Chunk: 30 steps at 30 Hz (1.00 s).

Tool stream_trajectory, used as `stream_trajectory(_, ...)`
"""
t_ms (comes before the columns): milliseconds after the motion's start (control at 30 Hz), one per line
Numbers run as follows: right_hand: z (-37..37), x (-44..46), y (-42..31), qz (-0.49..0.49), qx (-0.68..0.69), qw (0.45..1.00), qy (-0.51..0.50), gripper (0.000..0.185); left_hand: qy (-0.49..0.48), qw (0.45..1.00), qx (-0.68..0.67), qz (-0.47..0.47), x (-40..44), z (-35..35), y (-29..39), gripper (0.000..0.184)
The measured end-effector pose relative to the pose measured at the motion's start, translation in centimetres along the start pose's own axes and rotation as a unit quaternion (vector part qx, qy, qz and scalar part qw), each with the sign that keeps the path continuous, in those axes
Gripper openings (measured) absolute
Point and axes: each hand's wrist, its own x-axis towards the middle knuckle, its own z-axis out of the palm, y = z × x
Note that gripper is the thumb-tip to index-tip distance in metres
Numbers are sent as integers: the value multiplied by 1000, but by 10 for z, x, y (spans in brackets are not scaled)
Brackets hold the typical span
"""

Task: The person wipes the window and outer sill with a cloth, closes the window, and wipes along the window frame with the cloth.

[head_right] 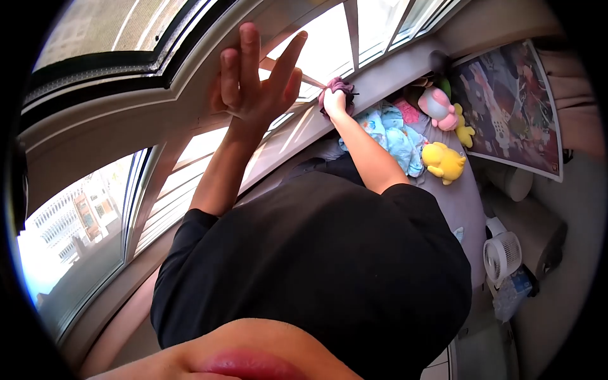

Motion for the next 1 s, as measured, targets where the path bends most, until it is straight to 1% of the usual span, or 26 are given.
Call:
stream_trajectory(67, -9, -7, -18, 66, 115, 990, -44, 2, 6, 999, -33, -9, 0, -2, -2, 29)
stream_trajectory(100, -12, -13, -29, 61, 116, 991, -38, 2, 26, 998, -54, -25, 2, -1, 0, 20)
stream_trajectory(133, -17, -21, -47, 107, 142, 983, -48, 1, 34, 997, -57, -26, 1, 0, -4, 20)
stream_trajectory(167, -19, -27, -61, 151, 168, 973, -57, 1, 21, 999, -49, 2, 0, 0, -7, 26)
stream_trajectory(200, -9, -28, -56, 93, 228, 969, -9, 5, 8, 999, -41, 28, -1, -1, -9, 34)
stream_trajectory(233, -6, -35, -67, 85, 264, 961, 7, 8, 31, 995, -93, -32, 7, -5, -4, 11)
stream_trajectory(267, -5, -38, -77, 75, 300, 951, 23, 12, 42, 994, -99, -34, 10, -6, -6, 11)
stream_trajectory(300, -5, -38, -88, -26, 249, 966, 62, 16, 49, 994, -97, -29, 13, -7, -9, 10)
stream_trajectory(333, -9, -37, -100, -33, 250, 965, 73, 16, 57, 994, -95, -24, 16, -8, -12, 13)
stream_trajectory(400, -26, -33, -140, -204, 180, 947, 172, 16, 63, 993, -99, -17, 17, -9, -16, 14)
stream_trajectory(433, -41, -38, -169, -193, 183, 951, 157, 20, 56, 994, -94, -11, 17, -11, -18, 17)
stream_trajectory(467, -57, -39, -186, -160, 126, 971, 129, 22, 64, 993, -100, -17, 18, -14, -20, 17)
stream_trajectory(533, -65, -55, -229, -215, 144, 955, 142, 20, 54, 989, -135, -13, 19, -19, -25, 17)
stream_trajectory(567, -63, -70, -260, -264, 191, 932, 156, 16, 19, 976, -212, -39, 15, -16, -15, 12)
stream_trajectory(600, -69, -62, -255, -294, 117, 938, 144, 13, 27, 975, -215, -42, 9, -11, -13, 12)
stream_trajectory(633, -68, -48, -261, -342, 182, 912, 133, 13, 22, 967, -251, -40, 8, -14, -16, 1)
stream_trajectory(667, -68, -43, -270, -386, 246, 881, 120, 13, 16, 957, -287, -36, 6, -17, -18, 14)
stream_trajectory(700, -71, -42, -277, -377, 257, 882, 117, 11, 16, 946, -320, -45, 5, -16, -18, 18)
stream_trajectory(733, -81, -73, -308, -310, 270, 911, 33, 15, 24, 945, -323, -46, 5, -18, -20, 18)
stream_trajectory(800, -83, -85, -338, -309, 333, 891, 15, 17, -2, 928, -370, -34, 5, -21, -25, 27)
stream_trajectory(833, -81, -84, -336, -315, 332, 889, 21, 17, -3, 925, -379, -29, 4, -22, -27, 33)
stream_trajectory(867, -79, -80, -329, -312, 304, 899, 34, 19, 5, 923, -384, -27, 4, -23, -29, 33)
stream_trajectory(900, -81, -78, -321, -309, 275, 909, 48, 22, -23, 911, -412, -22, 4, -24, -31, 33)
stream_trajectory(933, -87, -80, -317, -346, 181, 918, 64, 24, -49, 896, -440, -19, 7, -25, -31, 34)
stream_trajectory(967, -88, -75, -311, -359, 174, 914, 76, 27, -38, 892, -449, -22, 11, -26, -31, 34)
stream_trajectory(1000, -86, -70, -305, -368, 167, 911, 86, 30, -60, 873, -483, -30, 10, -28, -32, 33)
